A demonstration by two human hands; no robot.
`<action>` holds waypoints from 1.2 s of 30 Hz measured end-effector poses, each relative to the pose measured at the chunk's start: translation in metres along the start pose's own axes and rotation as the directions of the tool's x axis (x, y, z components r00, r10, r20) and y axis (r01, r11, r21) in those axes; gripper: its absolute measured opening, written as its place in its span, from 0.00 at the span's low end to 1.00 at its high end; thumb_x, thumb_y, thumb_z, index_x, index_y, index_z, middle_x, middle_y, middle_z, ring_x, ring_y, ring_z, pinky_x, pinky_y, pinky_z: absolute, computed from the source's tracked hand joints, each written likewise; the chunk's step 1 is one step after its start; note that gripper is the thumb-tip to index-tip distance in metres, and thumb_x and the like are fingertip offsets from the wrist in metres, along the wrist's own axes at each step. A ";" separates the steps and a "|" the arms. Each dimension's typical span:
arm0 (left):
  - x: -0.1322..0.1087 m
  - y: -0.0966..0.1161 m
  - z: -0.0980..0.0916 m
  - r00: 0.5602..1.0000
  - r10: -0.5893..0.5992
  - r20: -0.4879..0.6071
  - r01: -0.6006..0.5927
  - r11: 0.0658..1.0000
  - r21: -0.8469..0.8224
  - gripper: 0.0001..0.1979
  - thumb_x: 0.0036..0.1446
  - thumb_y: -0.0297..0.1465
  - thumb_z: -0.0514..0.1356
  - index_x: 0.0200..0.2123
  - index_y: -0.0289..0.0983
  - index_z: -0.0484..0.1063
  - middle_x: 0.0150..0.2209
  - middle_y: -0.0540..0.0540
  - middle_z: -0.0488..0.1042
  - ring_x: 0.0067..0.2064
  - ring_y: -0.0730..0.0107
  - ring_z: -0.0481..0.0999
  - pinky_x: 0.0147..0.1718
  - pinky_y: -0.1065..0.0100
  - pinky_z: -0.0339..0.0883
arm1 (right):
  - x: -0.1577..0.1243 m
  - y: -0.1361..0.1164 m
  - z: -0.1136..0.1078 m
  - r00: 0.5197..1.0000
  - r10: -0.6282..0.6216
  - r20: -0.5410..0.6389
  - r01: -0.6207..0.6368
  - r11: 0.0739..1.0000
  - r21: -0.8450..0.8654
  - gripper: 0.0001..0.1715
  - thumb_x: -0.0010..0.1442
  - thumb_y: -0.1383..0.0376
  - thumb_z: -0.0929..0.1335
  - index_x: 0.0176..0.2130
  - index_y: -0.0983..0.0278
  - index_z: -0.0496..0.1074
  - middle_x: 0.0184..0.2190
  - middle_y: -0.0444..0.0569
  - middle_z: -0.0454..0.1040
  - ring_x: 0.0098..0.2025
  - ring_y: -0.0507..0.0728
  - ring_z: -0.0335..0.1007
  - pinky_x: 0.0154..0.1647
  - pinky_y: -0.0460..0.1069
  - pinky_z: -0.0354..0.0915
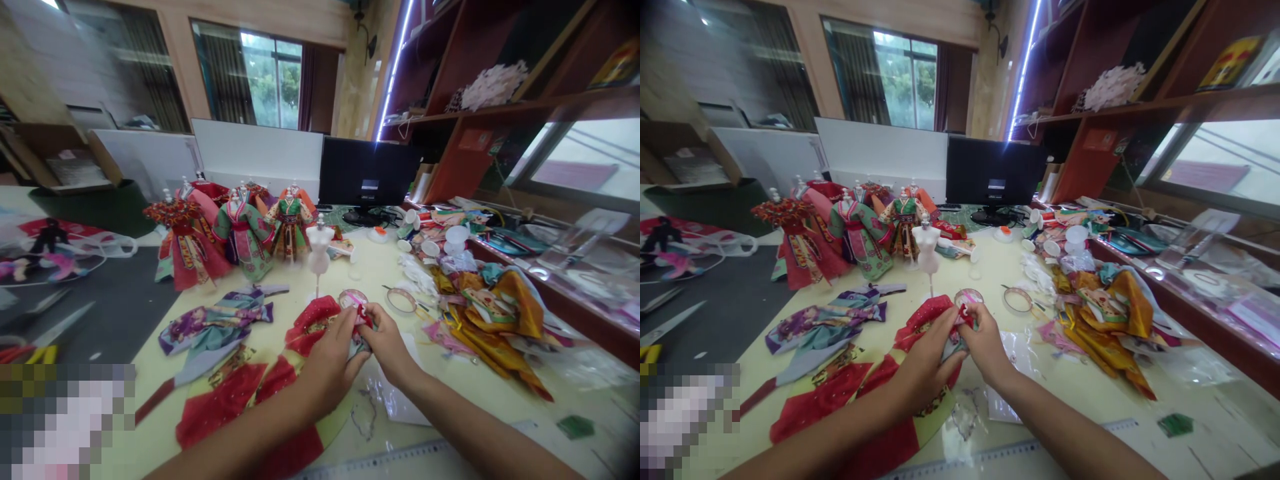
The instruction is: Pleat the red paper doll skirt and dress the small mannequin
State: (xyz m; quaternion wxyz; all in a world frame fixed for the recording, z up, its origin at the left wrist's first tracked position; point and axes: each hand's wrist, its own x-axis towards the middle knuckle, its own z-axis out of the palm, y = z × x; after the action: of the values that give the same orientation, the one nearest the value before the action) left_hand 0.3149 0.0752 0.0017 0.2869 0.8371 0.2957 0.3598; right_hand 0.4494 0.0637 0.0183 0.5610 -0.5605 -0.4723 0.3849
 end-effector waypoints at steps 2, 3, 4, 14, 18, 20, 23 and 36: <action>0.001 -0.004 0.000 0.999 0.039 -0.020 -0.038 0.998 0.045 0.26 0.57 0.26 0.51 0.59 0.33 0.55 0.61 0.34 0.56 0.61 0.55 0.57 0.55 0.51 0.58 | 0.000 -0.002 0.000 0.999 0.033 0.036 -0.034 0.999 0.021 0.11 0.48 0.66 0.67 0.36 0.63 0.66 0.33 0.45 0.70 0.37 0.54 0.66 0.38 0.49 0.64; 0.003 -0.005 -0.001 0.998 0.047 -0.032 -0.046 0.999 0.027 0.24 0.56 0.24 0.50 0.58 0.33 0.58 0.60 0.35 0.59 0.60 0.57 0.59 0.55 0.52 0.58 | -0.001 -0.003 -0.002 0.996 0.043 0.077 -0.046 0.998 0.033 0.12 0.50 0.64 0.66 0.37 0.64 0.66 0.35 0.45 0.71 0.38 0.55 0.67 0.39 0.49 0.65; 0.005 -0.007 -0.004 0.998 0.033 -0.049 -0.034 0.999 -0.016 0.23 0.56 0.23 0.49 0.56 0.33 0.60 0.58 0.36 0.62 0.59 0.59 0.61 0.56 0.54 0.58 | -0.002 -0.004 -0.004 0.990 0.052 0.134 -0.059 0.997 0.045 0.13 0.52 0.63 0.66 0.39 0.64 0.67 0.37 0.47 0.71 0.40 0.55 0.67 0.41 0.50 0.66; 0.021 0.004 -0.026 0.838 -0.530 0.130 0.485 0.615 -0.622 0.12 0.48 0.28 0.56 0.38 0.34 0.70 0.30 0.50 0.73 0.33 0.69 0.72 0.34 0.69 0.65 | -0.019 -0.006 -0.023 0.782 -0.426 0.455 0.615 0.644 -0.455 0.36 0.53 0.69 0.67 0.59 0.58 0.53 0.57 0.54 0.60 0.60 0.60 0.53 0.60 0.60 0.54; 0.017 0.012 -0.026 0.819 -0.551 0.162 0.494 0.532 -0.688 0.07 0.50 0.31 0.55 0.32 0.34 0.68 0.29 0.51 0.69 0.32 0.72 0.68 0.32 0.71 0.62 | -0.018 -0.004 -0.021 0.705 -0.530 0.471 0.708 0.554 -0.438 0.28 0.53 0.73 0.64 0.54 0.59 0.61 0.50 0.54 0.67 0.53 0.60 0.62 0.53 0.58 0.62; 0.015 0.016 -0.028 0.812 -0.553 0.185 0.503 0.505 -0.701 0.09 0.52 0.34 0.55 0.30 0.34 0.68 0.30 0.50 0.69 0.33 0.72 0.68 0.32 0.71 0.62 | -0.017 -0.004 -0.020 0.704 -0.559 0.439 0.710 0.577 -0.404 0.27 0.52 0.75 0.63 0.51 0.59 0.64 0.47 0.53 0.69 0.50 0.59 0.65 0.50 0.56 0.64; 0.013 0.018 -0.030 0.804 -0.527 0.275 0.531 0.428 -0.731 0.15 0.53 0.40 0.56 0.37 0.34 0.68 0.38 0.46 0.71 0.39 0.68 0.70 0.36 0.69 0.65 | -0.013 -0.006 -0.022 0.807 -0.487 0.334 0.587 0.725 -0.361 0.21 0.49 0.74 0.65 0.44 0.59 0.68 0.41 0.50 0.72 0.45 0.58 0.69 0.46 0.54 0.66; -0.075 -0.032 -0.078 0.929 -0.317 -0.192 0.320 0.947 -0.019 0.17 0.55 0.38 0.56 0.49 0.44 0.66 0.46 0.47 0.74 0.42 0.67 0.77 0.40 0.71 0.73 | 0.148 0.021 -0.102 0.881 -0.201 -0.429 0.039 0.934 -0.356 0.19 0.48 0.59 0.70 0.38 0.69 0.70 0.31 0.47 0.73 0.32 0.55 0.69 0.34 0.51 0.67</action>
State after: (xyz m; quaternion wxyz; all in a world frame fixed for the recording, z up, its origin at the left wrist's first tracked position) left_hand 0.2033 0.0643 -0.0081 0.3063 0.7412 0.4561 0.3857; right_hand 0.5881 0.1807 0.0199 0.5753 -0.6921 -0.4195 0.1189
